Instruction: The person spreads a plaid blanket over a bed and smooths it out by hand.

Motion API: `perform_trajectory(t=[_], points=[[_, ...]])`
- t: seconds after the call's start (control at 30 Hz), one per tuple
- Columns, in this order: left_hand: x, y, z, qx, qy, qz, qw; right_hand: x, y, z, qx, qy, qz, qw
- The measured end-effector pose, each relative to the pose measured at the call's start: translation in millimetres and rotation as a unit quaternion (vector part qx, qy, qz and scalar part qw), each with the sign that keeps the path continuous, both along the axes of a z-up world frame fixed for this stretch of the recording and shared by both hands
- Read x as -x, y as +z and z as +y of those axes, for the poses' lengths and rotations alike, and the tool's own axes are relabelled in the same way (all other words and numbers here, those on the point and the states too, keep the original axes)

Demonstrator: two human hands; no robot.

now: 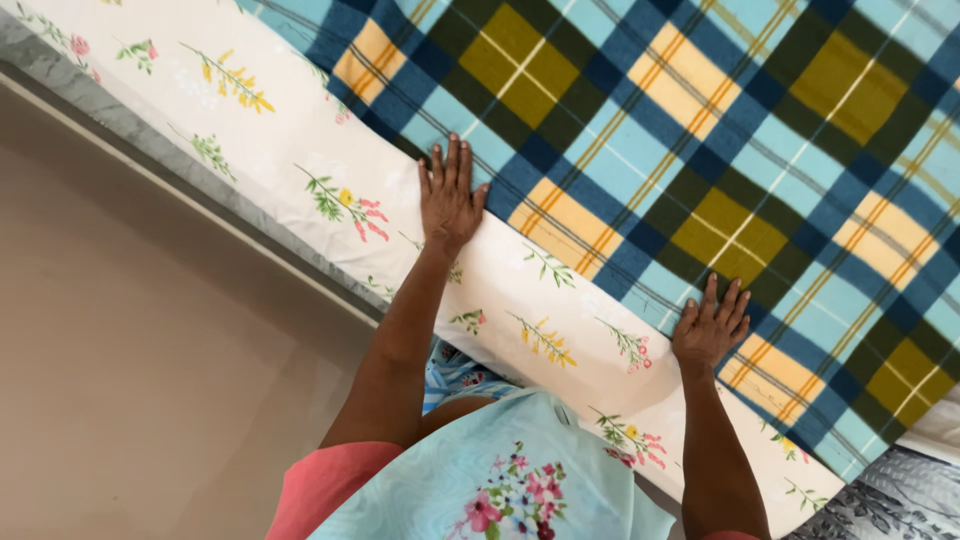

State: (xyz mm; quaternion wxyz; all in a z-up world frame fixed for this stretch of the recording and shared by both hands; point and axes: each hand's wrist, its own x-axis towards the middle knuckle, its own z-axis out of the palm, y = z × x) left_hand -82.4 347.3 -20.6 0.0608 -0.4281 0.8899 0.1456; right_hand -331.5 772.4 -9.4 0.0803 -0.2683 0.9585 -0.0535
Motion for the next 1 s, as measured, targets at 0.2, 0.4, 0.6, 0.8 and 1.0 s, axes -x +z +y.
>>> perform_trajectory(t=[0.2,0.4,0.6,0.8,1.0], points=[[-34,-4,-65,0.002,0.054,0.005,0.999,-5,1,-24,-0.008,-0.089,-0.006,0.996],[-29,11,-60,-0.029,-0.043,-0.006,0.999,-28,-21,-124,0.16,0.099,0.247,0.951],[-9,0,-15,-0.033,-0.238,0.016,0.971,-141,-52,-314,0.029,0.258,0.011,0.966],[-69,3,-75,-0.027,-0.194,-0.033,0.98,-126,-19,-293,-0.084,0.198,-0.02,0.976],[-84,-3,-84,-0.011,-0.055,0.004,0.998,-95,-6,-206,-0.073,0.042,-0.03,0.996]])
